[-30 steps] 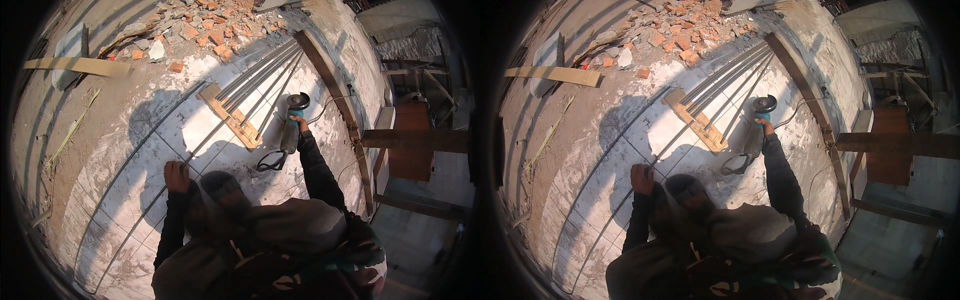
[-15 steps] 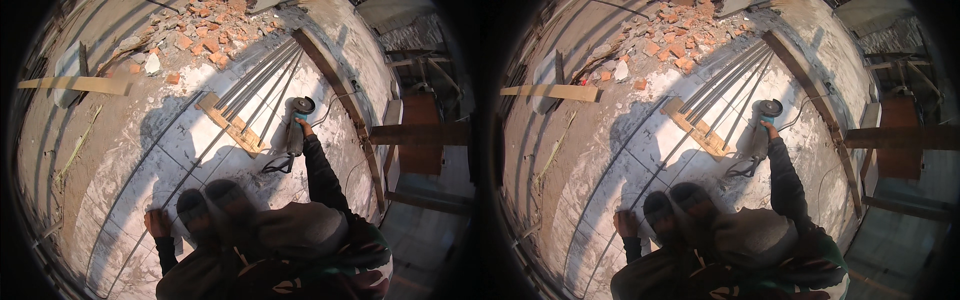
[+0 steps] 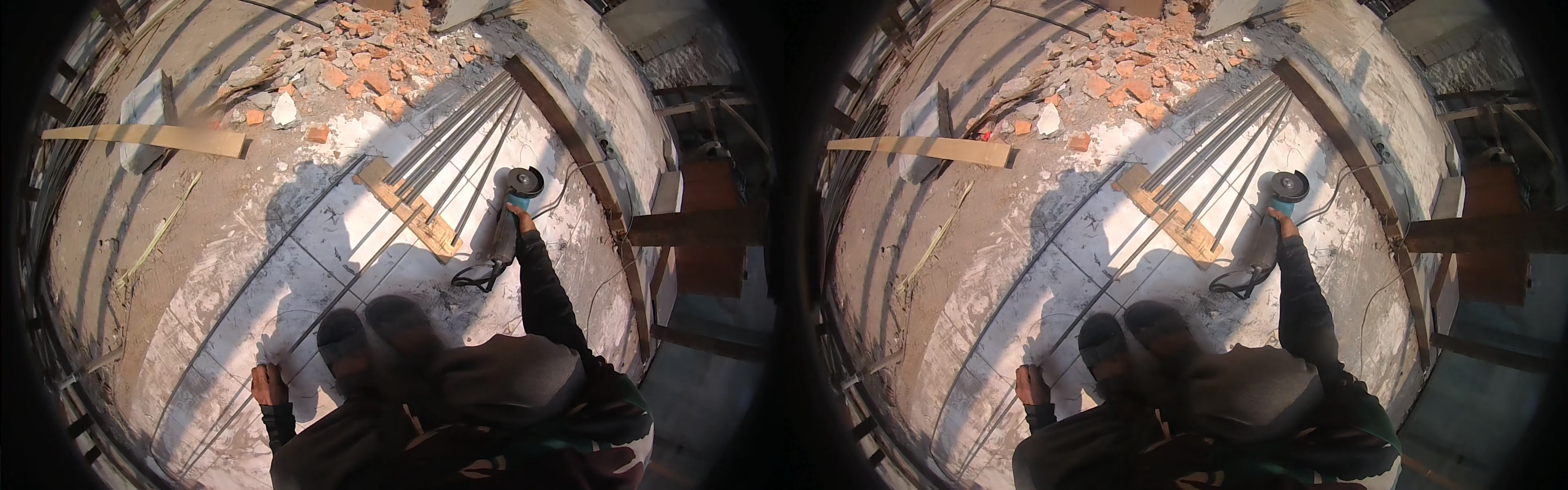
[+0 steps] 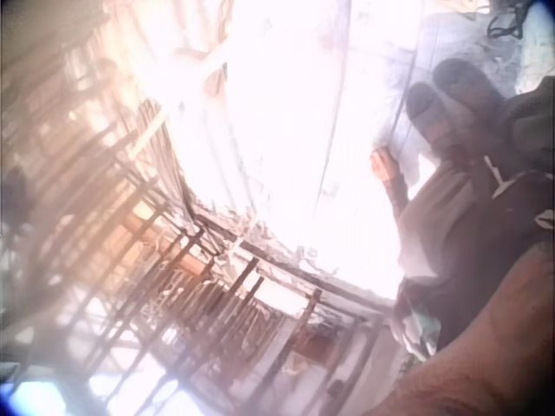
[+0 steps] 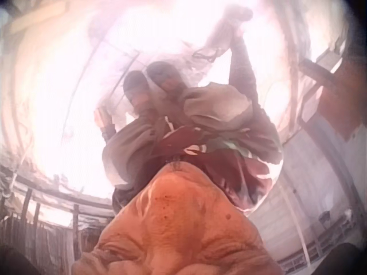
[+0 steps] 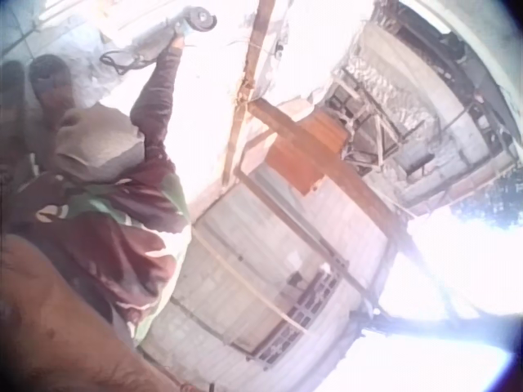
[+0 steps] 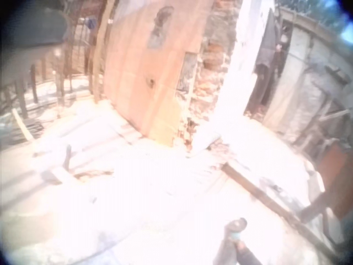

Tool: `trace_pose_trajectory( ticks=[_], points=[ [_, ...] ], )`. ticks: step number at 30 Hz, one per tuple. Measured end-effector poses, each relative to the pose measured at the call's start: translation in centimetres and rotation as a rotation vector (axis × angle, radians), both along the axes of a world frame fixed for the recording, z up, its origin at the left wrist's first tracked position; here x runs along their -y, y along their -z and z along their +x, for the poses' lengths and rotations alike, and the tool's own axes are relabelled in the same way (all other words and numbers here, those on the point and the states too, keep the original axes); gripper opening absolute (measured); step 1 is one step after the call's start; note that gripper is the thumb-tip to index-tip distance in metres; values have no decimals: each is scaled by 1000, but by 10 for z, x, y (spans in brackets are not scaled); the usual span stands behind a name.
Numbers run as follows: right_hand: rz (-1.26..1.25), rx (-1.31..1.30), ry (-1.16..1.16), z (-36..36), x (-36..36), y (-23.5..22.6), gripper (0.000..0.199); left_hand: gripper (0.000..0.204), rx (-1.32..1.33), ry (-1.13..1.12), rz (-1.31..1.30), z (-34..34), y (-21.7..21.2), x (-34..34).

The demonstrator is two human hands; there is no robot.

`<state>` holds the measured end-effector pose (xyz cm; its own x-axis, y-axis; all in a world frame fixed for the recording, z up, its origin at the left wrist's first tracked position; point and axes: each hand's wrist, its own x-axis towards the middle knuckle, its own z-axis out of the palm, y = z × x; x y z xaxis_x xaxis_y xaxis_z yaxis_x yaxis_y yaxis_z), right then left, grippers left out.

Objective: The person uses an angle grinder to cut through a bundle of metal rods supported by a wooden block on a tiled floor.

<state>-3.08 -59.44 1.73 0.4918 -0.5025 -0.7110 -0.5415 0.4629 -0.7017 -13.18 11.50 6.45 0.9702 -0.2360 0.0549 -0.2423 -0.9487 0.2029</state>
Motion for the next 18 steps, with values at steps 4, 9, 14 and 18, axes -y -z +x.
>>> trace_pose_trajectory(
  ticks=[4, 9, 14, 18],
  points=[
    [30, 54, -51, -4, 7, -9, 34, 24, 186, 118, -21, 42, -64, -1],
    [29, 64, -87, 2, 2, -11, 40, 16, 303, 18, 45, 151, -104, -15],
    [60, 155, -118, 0, 32, 29, 36, 21, 101, -75, 7, 234, -37, -65],
    [36, 71, -233, -5, 58, 36, 44, 35, 143, 14, -107, 221, 18, -41]
  ],
)
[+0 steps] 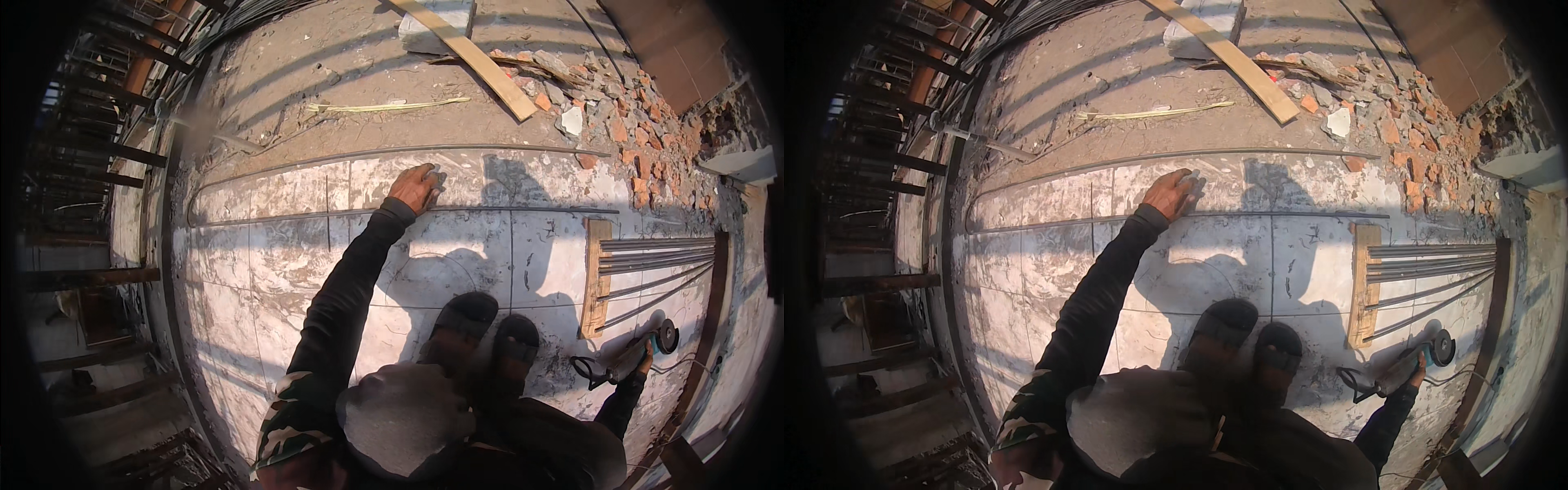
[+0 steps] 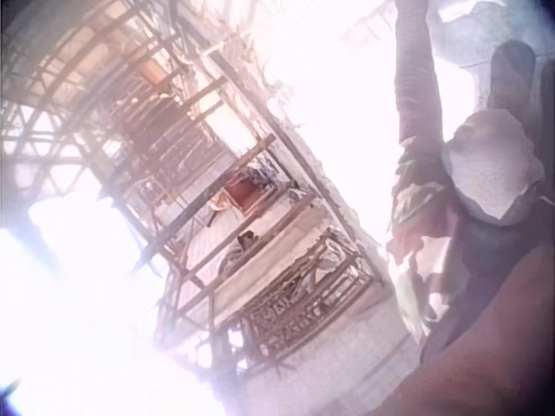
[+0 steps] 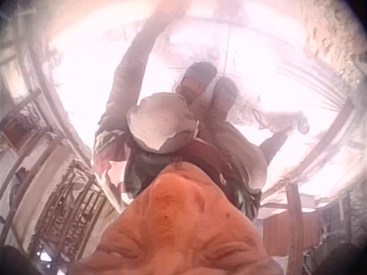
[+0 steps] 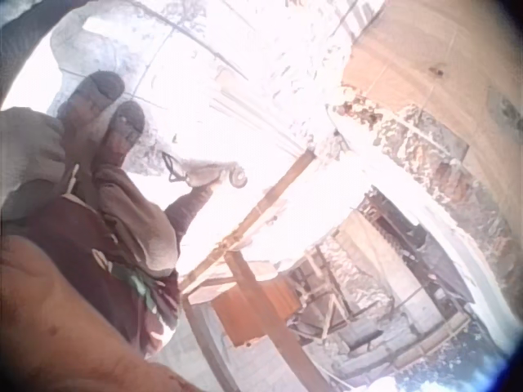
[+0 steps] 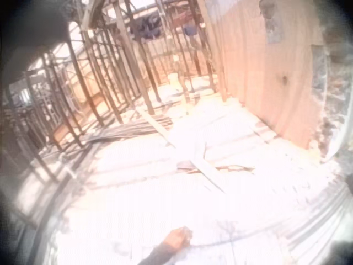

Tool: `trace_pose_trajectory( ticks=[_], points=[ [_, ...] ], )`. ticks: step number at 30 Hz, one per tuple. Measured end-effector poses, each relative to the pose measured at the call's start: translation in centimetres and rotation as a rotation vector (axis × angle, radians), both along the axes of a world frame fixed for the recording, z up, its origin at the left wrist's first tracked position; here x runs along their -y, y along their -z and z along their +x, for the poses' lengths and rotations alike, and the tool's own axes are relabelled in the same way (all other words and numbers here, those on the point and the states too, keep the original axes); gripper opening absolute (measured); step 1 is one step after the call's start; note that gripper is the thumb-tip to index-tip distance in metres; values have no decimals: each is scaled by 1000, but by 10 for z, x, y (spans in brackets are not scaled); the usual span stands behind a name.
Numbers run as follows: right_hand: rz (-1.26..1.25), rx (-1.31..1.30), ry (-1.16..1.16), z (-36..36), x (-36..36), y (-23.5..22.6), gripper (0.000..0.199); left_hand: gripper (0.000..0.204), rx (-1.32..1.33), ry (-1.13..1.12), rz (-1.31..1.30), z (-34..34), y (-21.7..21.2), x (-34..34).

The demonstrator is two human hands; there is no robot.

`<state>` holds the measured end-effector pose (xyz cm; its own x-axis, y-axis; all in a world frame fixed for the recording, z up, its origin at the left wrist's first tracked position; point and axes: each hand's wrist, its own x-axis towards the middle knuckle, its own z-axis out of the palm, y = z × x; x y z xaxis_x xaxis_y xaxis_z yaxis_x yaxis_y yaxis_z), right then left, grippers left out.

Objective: The person uses an angle grinder to cut through a bundle of metal rods supported by a wooden block on a tiled floor.

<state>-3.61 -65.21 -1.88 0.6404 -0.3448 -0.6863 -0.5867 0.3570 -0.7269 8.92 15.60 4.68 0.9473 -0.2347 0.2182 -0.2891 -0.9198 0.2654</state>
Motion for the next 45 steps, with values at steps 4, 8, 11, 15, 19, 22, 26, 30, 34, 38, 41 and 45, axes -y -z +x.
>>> trace_pose_trajectory(
  ticks=[4, 8, 11, 15, 19, 22, 26, 30, 34, 38, 41, 45],
  points=[
    [19, -30, -21, 3, -21, -11, 44, 30, -21, -139, -35, -71, 36, 3],
    [15, -27, -31, 4, -30, -23, 45, 20, -135, -174, 58, -77, 23, 7],
    [51, -37, -35, 3, -37, -22, 45, 14, -75, -160, 180, -67, 32, 9],
    [117, -35, -13, 7, -44, -31, 45, 11, -172, -198, 127, -77, 44, -5],
    [-7, -69, 98, 12, -56, -53, 42, 9, -130, -120, 99, -92, 20, 8],
    [-43, 29, 178, 12, -55, -46, 38, 15, -45, -29, 49, -118, 12, 6],
    [3, -25, 158, 6, -64, -55, 34, 14, -23, 55, -72, -117, 4, 27],
    [13, -7, 143, 2, -65, -53, 30, 13, -167, 113, -109, -106, -6, 78],
    [-1, -36, 142, 1, -62, -51, 32, 16, -137, 129, -133, -108, 4, 135],
    [-61, -26, 200, 2, -55, -41, 32, 13, -67, 106, -126, -80, -5, 177],
    [-58, -2, 203, -1, -49, -40, 32, 14, -16, 93, -197, -52, -16, 190],
    [-24, -48, 208, 0, -62, -51, 34, 16, 30, 109, -198, -10, -40, 204]
  ],
)
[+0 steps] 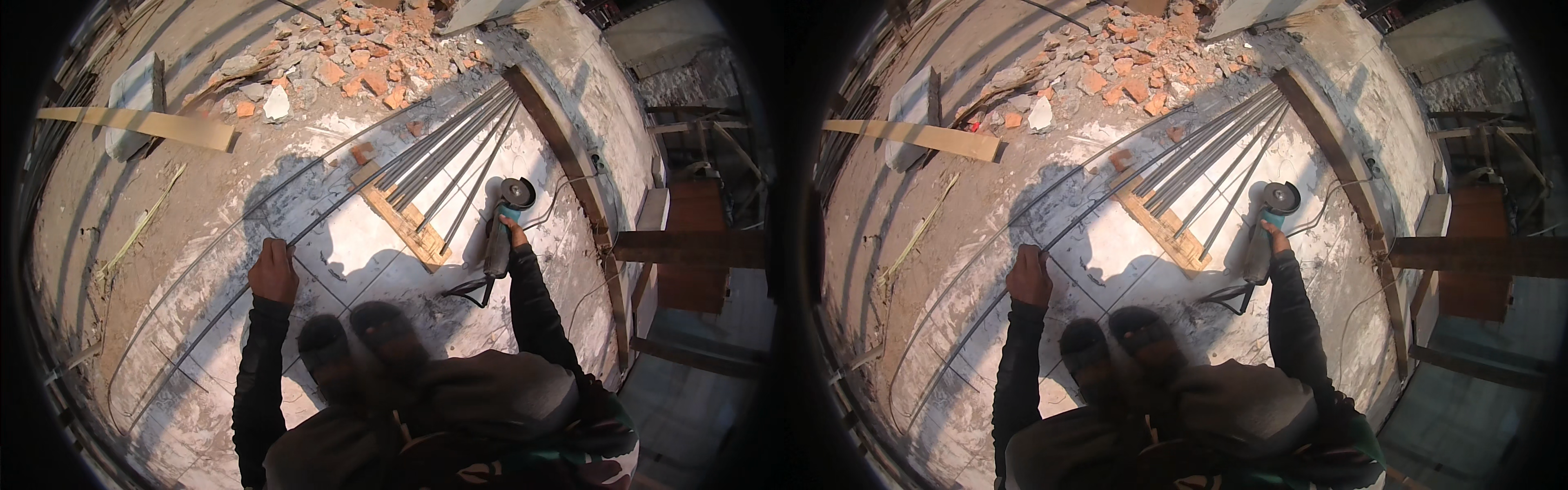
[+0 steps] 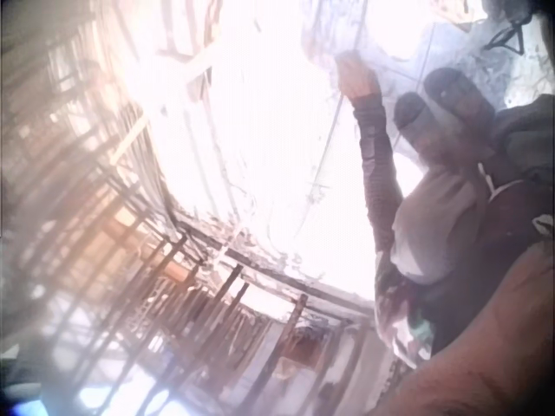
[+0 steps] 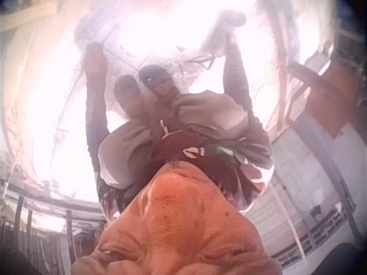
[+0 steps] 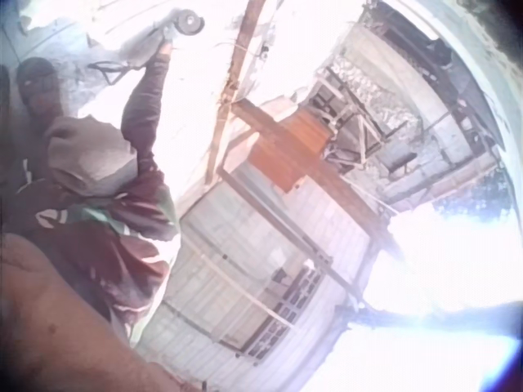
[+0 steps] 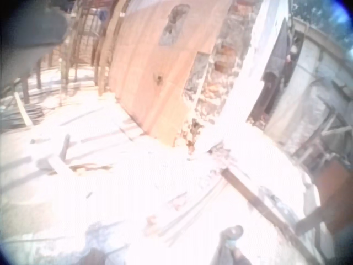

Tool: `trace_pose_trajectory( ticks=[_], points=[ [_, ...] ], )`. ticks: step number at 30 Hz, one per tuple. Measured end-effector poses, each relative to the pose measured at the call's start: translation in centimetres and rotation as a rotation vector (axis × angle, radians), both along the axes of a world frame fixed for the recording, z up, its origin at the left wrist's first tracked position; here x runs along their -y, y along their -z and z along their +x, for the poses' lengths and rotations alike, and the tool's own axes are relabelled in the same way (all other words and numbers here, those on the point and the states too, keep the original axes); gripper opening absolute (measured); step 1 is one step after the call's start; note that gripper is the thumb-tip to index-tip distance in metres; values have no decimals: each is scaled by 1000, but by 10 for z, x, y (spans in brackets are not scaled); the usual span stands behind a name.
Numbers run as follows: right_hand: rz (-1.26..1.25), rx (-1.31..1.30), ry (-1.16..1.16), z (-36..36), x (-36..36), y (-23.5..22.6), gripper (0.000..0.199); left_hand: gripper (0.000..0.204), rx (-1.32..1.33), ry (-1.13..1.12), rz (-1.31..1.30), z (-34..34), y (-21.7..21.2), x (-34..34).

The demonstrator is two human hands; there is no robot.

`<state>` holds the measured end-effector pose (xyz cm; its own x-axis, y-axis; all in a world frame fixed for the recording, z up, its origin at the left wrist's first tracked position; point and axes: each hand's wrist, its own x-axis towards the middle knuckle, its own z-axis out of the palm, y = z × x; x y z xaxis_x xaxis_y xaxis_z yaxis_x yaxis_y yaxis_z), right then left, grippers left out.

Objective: The person uses an angle grinder to cut through a bundle of metal rods supported by a wooden block on a tiled floor.

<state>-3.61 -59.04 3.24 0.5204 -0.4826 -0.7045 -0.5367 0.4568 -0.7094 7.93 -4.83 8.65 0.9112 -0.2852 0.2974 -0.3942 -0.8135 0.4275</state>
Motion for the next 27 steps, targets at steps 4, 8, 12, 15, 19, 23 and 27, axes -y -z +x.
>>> trace_pose_trajectory(
  ticks=[4, 8, 12, 15, 19, 23, 27],
  points=[
    [15, -25, -34, 1, 1, -6, 37, 13, 22, 63, 16, 26, 5, 46],
    [32, -60, -34, 5, -12, -3, 38, 11, -133, 46, 45, 37, 41, 74],
    [-29, -48, -16, -1, 10, 1, 38, 19, -122, 389, 32, 19, 53, 91],
    [5, -78, 1, -1, -2, -6, 38, 26, -32, 277, -75, 18, 30, 65],
    [44, -106, 2, -1, -3, -11, 38, 27, -178, 135, -60, -1, 40, -37],
    [32, -108, -16, -2, 2, -11, 38, 26, -257, 31, 126, -64, 49, -136],
    [-22, -136, -16, 1, -6, -13, 39, 33, -313, -40, 272, -118, 59, -206]
  ],
)
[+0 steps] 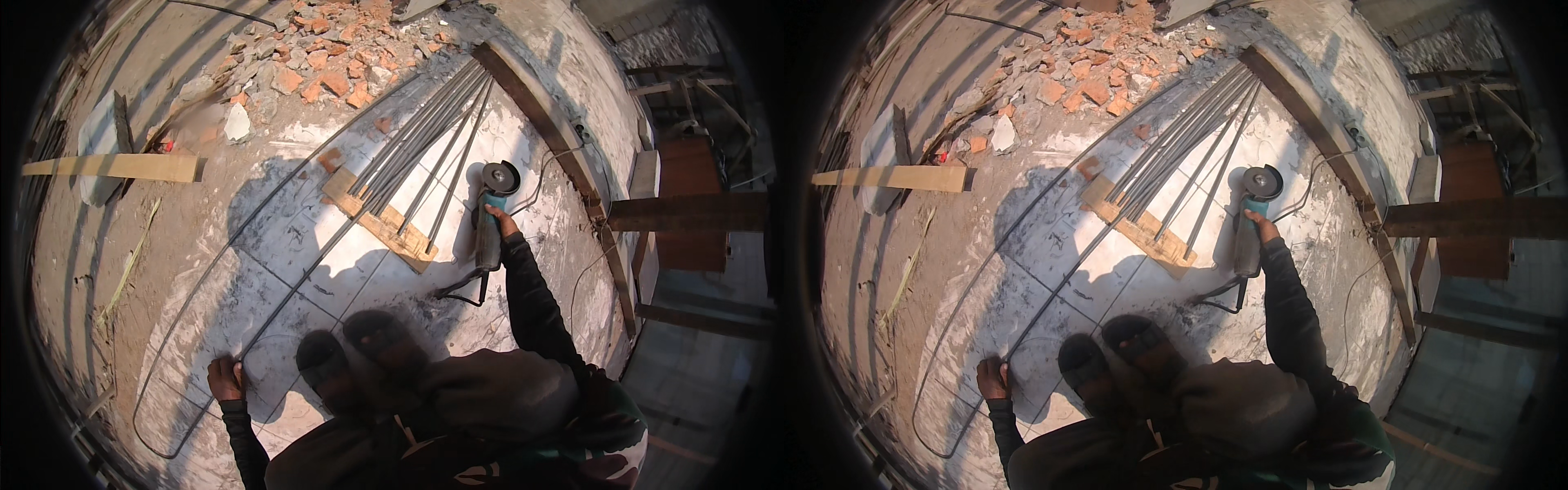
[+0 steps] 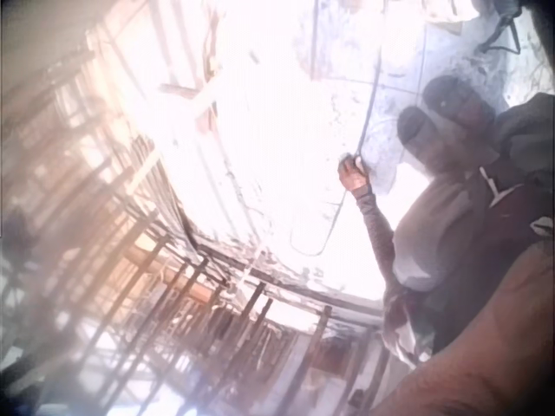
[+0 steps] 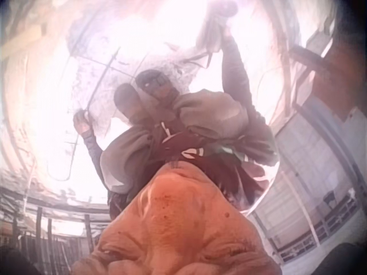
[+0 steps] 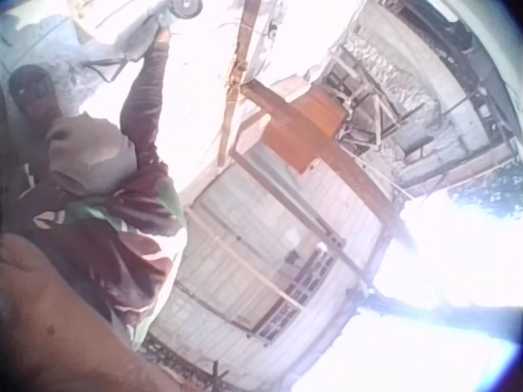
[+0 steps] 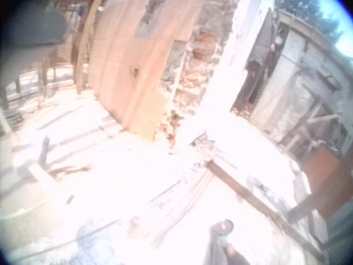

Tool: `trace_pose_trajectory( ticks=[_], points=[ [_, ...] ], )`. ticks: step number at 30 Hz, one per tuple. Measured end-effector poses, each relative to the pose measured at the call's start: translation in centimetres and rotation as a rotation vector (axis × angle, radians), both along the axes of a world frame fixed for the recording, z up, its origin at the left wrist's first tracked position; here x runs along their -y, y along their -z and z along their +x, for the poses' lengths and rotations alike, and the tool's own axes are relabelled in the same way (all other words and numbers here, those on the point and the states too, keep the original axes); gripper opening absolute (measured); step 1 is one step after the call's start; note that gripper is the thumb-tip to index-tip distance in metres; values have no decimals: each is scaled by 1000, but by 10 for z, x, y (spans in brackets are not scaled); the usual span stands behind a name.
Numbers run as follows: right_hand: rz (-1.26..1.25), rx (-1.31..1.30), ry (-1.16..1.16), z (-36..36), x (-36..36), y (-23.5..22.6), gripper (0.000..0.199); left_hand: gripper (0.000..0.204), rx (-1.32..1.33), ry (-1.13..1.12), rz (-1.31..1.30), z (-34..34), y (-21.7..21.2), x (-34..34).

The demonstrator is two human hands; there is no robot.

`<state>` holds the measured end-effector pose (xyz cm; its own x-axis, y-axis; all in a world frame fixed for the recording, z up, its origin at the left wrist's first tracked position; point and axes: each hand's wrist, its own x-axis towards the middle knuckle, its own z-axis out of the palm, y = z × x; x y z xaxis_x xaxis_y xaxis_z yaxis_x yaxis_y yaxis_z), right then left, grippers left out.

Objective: The person uses an angle grinder to cut through a bundle of metal rods supported by a wooden block on a tiled floor.

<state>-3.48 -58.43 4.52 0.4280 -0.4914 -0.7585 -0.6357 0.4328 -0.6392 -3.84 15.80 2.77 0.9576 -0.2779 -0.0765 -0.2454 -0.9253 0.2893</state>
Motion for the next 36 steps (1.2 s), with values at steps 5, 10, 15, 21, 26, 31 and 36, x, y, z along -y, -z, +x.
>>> trace_pose_trajectory(
  ticks=[5, 10, 15, 21, 26, 31, 36],
  points=[
    [37, 41, -27, 1, -3, -8, 40, 52, 89, -96, 158, -26, 20, -21],
    [44, 44, -1, 1, -4, -7, 39, 47, 96, -21, 184, -22, 12, -16],
    [69, 44, 4, 4, -2, 0, 36, 27, 91, 14, 27, -9, -3, 50],
    [42, 73, -1, 0, -2, -6, 33, 16, 244, 106, -166, 3, 34, 113],
    [65, 49, -6, 5, -6, -9, 34, 16, 213, 170, -194, 7, 34, 113],
    [31, 42, 2, 3, -5, -8, 40, 17, 260, 228, -249, 20, 26, 126],
    [34, 47, -24, 4, -3, -4, 31, 20, 314, 246, -259, 45, 30, 164]
  ],
)
